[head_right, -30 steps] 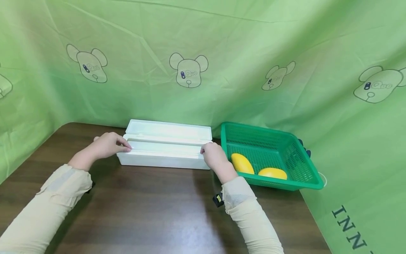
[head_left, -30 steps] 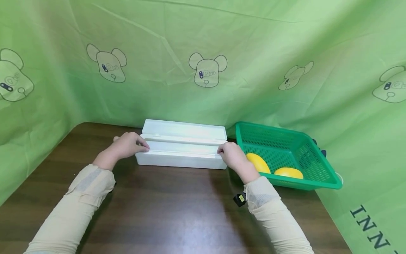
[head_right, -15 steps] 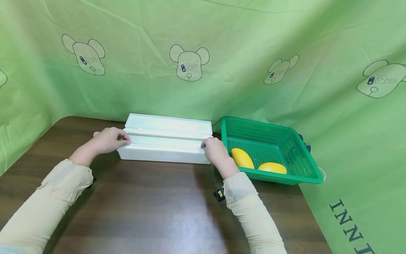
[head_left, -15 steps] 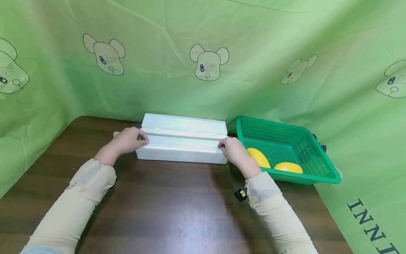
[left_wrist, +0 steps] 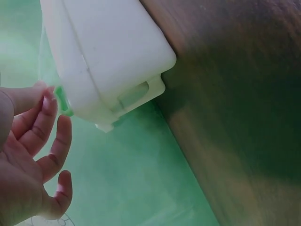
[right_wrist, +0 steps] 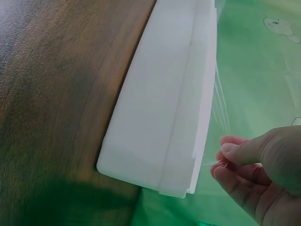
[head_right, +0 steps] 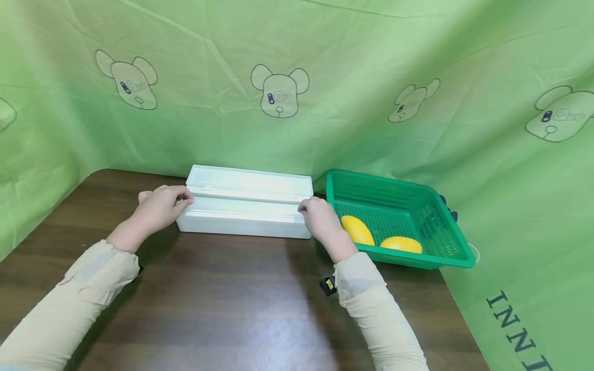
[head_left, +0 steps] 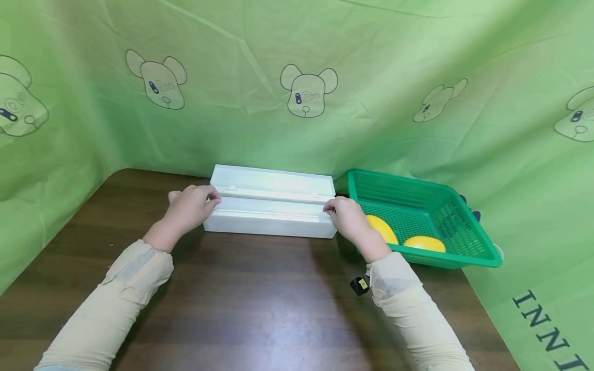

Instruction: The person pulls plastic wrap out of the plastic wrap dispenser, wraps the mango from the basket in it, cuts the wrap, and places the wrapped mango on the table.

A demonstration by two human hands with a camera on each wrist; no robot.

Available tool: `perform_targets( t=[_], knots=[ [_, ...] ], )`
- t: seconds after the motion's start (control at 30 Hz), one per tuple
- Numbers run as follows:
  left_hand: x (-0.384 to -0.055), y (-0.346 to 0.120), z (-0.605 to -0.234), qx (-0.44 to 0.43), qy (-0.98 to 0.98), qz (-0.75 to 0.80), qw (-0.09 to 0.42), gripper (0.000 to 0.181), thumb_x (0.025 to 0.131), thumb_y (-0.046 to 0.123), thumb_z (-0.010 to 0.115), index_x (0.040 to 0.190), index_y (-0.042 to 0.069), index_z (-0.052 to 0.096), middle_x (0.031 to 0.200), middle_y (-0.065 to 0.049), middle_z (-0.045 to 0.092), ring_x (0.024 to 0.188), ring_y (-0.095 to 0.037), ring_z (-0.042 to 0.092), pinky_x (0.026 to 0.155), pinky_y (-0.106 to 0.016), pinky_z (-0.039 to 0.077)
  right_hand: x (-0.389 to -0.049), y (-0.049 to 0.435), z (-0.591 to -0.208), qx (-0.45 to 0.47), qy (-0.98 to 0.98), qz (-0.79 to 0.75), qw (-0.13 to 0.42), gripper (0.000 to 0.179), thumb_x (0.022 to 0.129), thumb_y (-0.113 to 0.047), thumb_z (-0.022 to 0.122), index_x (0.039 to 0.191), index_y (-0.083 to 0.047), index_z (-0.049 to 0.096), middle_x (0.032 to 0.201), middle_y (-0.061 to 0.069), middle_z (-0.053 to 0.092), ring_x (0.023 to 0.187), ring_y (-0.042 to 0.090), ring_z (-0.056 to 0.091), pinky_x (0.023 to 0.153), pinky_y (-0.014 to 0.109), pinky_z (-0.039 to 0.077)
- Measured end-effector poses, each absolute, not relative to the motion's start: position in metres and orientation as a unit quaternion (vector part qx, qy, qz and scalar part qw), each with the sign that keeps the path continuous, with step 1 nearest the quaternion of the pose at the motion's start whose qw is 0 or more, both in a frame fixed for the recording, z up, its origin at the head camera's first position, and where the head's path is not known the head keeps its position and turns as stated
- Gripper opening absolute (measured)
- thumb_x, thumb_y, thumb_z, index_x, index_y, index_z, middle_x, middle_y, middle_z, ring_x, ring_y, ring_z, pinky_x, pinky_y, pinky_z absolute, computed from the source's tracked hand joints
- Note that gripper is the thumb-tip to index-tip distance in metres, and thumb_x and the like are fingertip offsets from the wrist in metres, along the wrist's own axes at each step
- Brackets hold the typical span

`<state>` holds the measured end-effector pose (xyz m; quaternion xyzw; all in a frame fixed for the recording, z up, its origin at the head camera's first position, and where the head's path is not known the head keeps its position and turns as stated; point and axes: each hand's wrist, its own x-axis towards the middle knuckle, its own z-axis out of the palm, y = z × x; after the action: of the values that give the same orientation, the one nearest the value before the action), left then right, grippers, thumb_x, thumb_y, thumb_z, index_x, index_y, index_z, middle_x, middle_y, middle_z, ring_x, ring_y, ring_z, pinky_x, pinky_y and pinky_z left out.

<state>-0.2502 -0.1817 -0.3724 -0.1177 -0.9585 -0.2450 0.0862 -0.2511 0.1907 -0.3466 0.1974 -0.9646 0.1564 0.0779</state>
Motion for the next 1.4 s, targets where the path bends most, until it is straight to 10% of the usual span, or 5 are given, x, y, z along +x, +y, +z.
perform_targets(
  t=[1.4],
  knots=[
    [-0.226,-0.185,-0.326,-0.153,-0.905,-0.337,0.209,0.011,0.101,0.003,0.062,0.104,-0.006,0.067,0.099,-0.021,0.065,0.091,-0.037,0.055,0.086,-0.051,0.045,-0.23,0.201,-0.313,0.206,-0.93,0.201,0.229,0.011,0.098,0.005,0.062,0.104,0.005,0.072,0.102,0.019,0.067,0.091,0.035,0.064,0.081,0.049,0.055]
  ],
)
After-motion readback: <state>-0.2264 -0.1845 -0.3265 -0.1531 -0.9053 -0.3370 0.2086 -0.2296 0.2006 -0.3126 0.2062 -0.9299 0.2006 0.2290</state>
